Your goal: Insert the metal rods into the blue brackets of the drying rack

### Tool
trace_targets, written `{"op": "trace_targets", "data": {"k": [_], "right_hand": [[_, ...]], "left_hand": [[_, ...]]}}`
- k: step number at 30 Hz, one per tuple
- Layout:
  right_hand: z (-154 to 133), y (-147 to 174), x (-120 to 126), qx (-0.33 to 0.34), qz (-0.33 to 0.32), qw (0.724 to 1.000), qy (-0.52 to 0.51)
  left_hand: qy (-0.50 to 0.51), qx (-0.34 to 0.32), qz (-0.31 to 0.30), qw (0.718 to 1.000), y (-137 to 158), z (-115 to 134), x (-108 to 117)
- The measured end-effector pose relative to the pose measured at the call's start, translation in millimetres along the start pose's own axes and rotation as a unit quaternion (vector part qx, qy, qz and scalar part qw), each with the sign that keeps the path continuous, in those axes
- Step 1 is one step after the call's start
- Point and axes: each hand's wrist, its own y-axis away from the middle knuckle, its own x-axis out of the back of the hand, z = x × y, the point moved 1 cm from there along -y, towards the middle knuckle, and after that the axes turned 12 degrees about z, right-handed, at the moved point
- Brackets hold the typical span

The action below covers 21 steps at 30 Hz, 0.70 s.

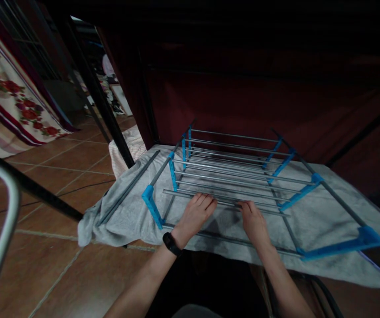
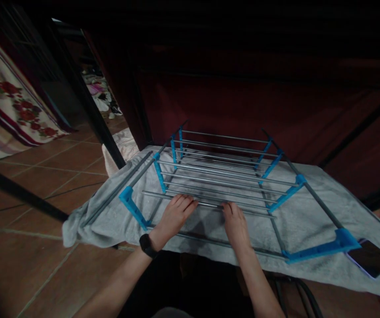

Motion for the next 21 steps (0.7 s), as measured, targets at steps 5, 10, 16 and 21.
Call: {"op": "trace_targets", "data": {"k": [5,10,16,21], "right_hand": [[-13,-22,22,-0.033,0.061,0.996,-0.057],[-19,-35,47,-0.093,0.167,0.974,-0.125],[-29,-43,59,-0.18,0.27,0.913,-0.249],[-41,-40,46,-0.189,0.303,0.843,-0.402]], "left_hand": [[-0.025,-0.004,0.106,0.994,10,9,7],[0.014,0.033,0.096,0.995,28,14,-10],[0.052,0.11,0.045,0.992,47,12,-41],[0.103,0.159,0.024,0.982,56,15,-59]]}}
